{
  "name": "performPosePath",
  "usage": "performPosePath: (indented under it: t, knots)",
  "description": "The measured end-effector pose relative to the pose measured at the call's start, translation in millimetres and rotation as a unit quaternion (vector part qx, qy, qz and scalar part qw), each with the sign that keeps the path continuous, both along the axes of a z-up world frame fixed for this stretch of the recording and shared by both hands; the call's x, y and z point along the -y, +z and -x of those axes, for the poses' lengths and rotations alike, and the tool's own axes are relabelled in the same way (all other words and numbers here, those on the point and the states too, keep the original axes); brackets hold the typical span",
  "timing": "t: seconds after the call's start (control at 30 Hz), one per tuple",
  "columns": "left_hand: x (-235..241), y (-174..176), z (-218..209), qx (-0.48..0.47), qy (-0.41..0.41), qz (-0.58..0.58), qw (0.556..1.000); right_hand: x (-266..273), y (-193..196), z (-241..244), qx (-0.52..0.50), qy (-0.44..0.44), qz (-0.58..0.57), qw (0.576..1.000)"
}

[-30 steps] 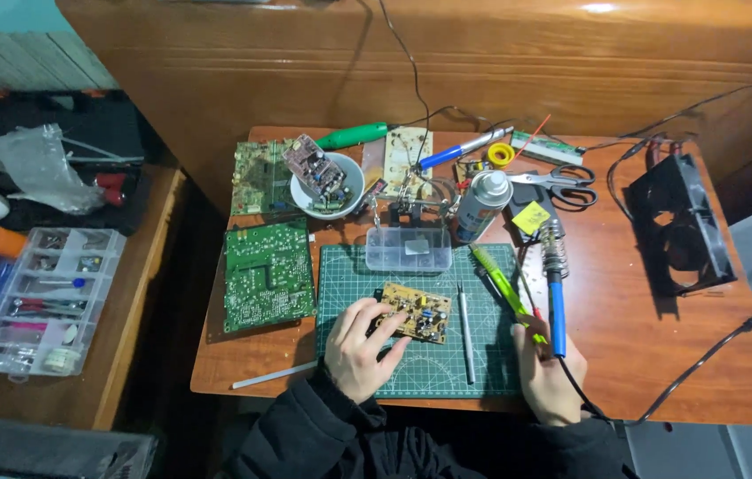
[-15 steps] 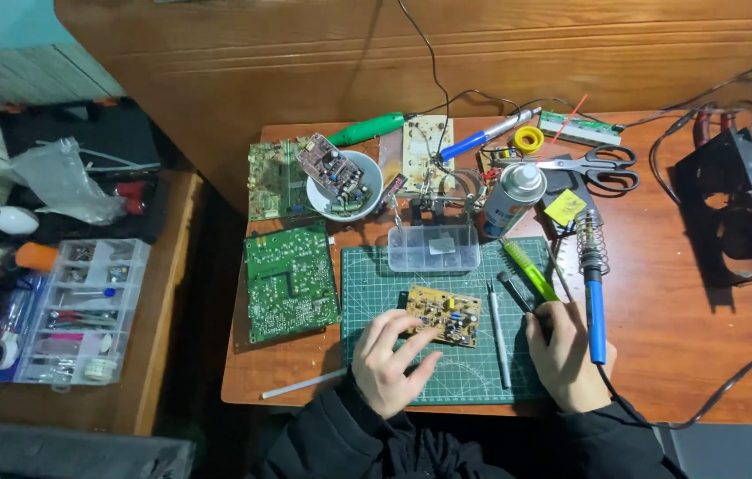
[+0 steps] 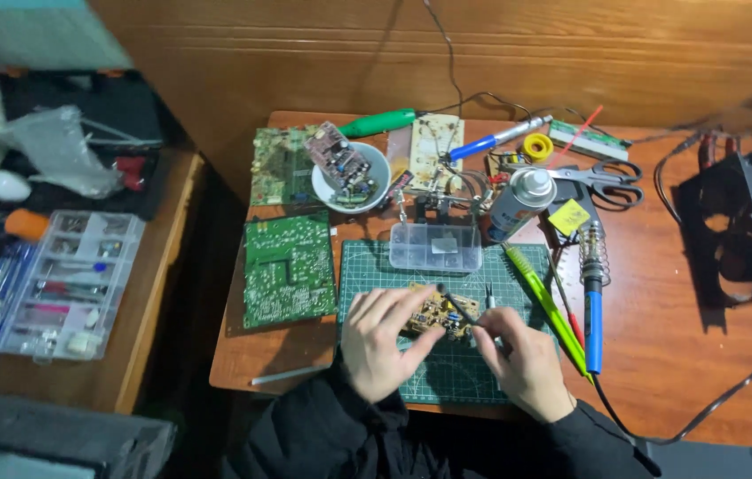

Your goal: Soldering and repairing electronic components on a circuit board at a workbench.

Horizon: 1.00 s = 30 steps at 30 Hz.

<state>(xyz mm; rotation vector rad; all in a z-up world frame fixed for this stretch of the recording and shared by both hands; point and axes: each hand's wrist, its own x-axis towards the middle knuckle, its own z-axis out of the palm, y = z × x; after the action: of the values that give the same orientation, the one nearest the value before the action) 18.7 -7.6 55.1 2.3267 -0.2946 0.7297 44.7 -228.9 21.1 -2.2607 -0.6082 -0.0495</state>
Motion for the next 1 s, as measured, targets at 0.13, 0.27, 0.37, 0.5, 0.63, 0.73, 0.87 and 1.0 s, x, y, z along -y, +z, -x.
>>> performPosePath:
  t: [0.13,0.27,0.37,0.5,0.63,0.73,0.87,1.0]
  knots:
    - [-0.4,-23.7,-8.0,0.007,0.020,-0.015,1.000,-1.0,2.7,2.3,-0.054,0.034,-0.011,0.998]
    - [3.8,-26.8,-6.1,0.011,-0.017,0.055,0.998,2.8,-4.3,6.3,-0.043,0.061,-0.001,0.997]
    - [3.1,-32.3,-9.4,0.018,-0.015,0.103,0.994,-0.3,-1.6,8.0,0.003,0.043,0.003,0.999]
    - [-4.3,-38.2,-18.1,-0.013,0.020,0.131,0.991,0.5,-5.4,7.9,0.043,0.005,-0.007,0.999]
    - [2.6,-41.9,-13.5,-0.007,-0.013,0.134,0.991,0.1,-3.1,10.0,0.028,0.007,-0.016,0.999]
    - [2.7,-48.8,-13.9,-0.004,-0.070,0.131,0.989,0.7,-1.0,12.7,-0.014,0.020,-0.022,0.999]
    - [-1.6,-45.6,-15.0,0.000,-0.010,0.104,0.995,1.3,7.0,12.9,-0.039,0.051,-0.136,0.989]
    - [-5.0,-51.2,-13.0,-0.082,-0.053,-0.077,0.992,0.1,22.3,20.1,-0.123,0.036,-0.247,0.960]
